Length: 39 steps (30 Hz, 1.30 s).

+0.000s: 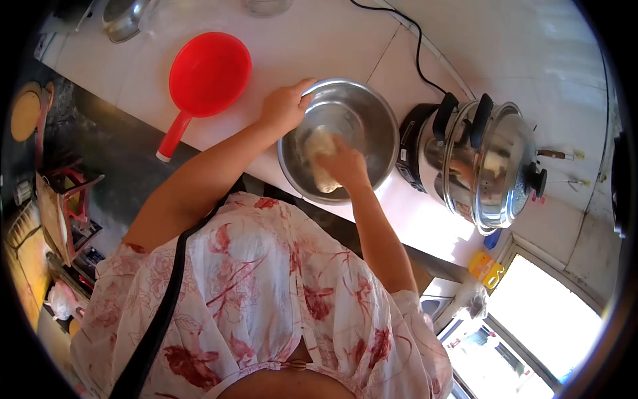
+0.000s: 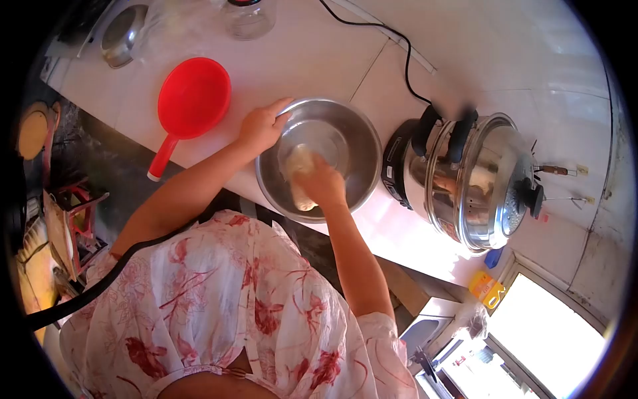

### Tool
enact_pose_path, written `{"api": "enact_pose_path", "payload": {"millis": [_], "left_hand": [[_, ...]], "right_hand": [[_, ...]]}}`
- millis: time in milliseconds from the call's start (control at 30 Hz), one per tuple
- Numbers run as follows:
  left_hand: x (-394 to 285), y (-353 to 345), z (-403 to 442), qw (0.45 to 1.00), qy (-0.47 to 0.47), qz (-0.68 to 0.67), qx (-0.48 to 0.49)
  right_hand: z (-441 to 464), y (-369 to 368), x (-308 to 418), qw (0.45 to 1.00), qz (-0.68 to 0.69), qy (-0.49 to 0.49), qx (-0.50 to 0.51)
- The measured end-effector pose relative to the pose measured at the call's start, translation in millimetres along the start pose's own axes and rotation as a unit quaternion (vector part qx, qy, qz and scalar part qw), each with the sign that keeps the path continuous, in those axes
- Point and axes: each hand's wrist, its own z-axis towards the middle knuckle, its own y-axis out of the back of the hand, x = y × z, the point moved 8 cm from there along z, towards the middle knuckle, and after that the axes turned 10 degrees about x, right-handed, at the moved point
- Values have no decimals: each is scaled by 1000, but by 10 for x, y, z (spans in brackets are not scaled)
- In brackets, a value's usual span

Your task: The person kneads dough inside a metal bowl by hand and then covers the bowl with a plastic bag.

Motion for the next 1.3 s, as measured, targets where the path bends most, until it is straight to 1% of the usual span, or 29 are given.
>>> {"api": "enact_pose_path", "payload": {"millis": [33, 100, 133, 200, 333, 400, 433, 500, 533, 600, 633, 700, 733, 767, 800, 833, 867, 933, 967, 1033, 1067, 1133, 1167, 1200, 1233, 1267, 1300], "left_hand": [[1, 9, -10, 1000, 1, 4, 0], [-28, 11, -2, 999, -5, 48, 3], [-15, -23, -6, 999, -8, 50, 8], [-30, -45, -13, 998, -50, 27, -16], [-45, -44, -39, 999, -32, 28, 1], [5, -65, -19, 998, -17, 49, -20], [-21, -68, -16, 998, -21, 50, -20], [-9, -37, -41, 999, -6, 33, -35], [3, -46, -48, 999, -7, 34, -34], [37, -56, -41, 998, 0, 44, -40], [10, -39, -40, 998, 0, 43, -41], [-7, -25, -49, 997, 17, 61, -32], [13, -35, -55, 997, 19, 61, -32], [8, -31, -49, 998, 2, 55, -42], [-10, -29, -48, 997, -17, 50, -51], [-13, -37, -47, 997, -19, 52, -48], [-12, -26, -47, 997, -22, 49, -53], [-7, -21, -56, 997, -27, 47, -56], [18, 1, -59, 998, -28, 21, -58], [46, -2, -56, 998, -27, -4, -60], [55, -2, -54, 997, -30, 3, -72], [25, 13, -97, 996, -23, 6, -82], [63, 1, -76, 998, 16, 15, -58], [89, -19, -69, 998, 54, 23, -33], [95, -30, -74, 998, 54, 19, -31], [90, -23, -75, 998, 53, 21, -40], [78, -16, -69, 997, 50, 23, -50]], "right_hand": [[-103, 133, -151, 993, 53, -94, -43], [-188, 268, -488, 971, 113, -106, -184], [-127, 235, -559, 970, 117, -109, -185], [-20, 364, -733, 936, 140, -170, -274], [291, 529, -345, 949, 131, -146, -247], [417, 465, 17, 981, 78, -105, -140], [402, 408, 53, 981, 80, -105, -144], [383, 133, 320, 998, -29, 25, -56], [306, 116, 271, 998, -28, 24, -57], [176, -99, 230, 985, -91, 105, 106], [152, -95, 111, 985, -91, 105, 106], [113, -55, -43, 983, -75, 142, 92], [81, 117, -73, 986, -58, 155, 8], [129, 171, -96, 986, -57, 156, 10], [218, 309, -72, 984, -29, 177, -19], [270, 461, -14, 979, 0, 196, -50], [332, 519, 56, 979, 2, 196, -52], [303, 643, 457, 943, -112, 299, -98], [413, 682, 422, 942, -112, 299, -100], [526, 627, 430, 911, -186, 353, -105], [578, 615, 360, 911, -185, 353, -103], [581, 728, 187, 928, -74, 340, -135], [532, 688, 117, 929, -76, 338, -131], [397, 738, -39, 939, -14, 292, -183], [233, 762, -195, 940, 46, 242, -236], [118, 668, -317, 949, 48, 174, -258], [-2, 528, -387, 955, 45, 143, -257]]}}
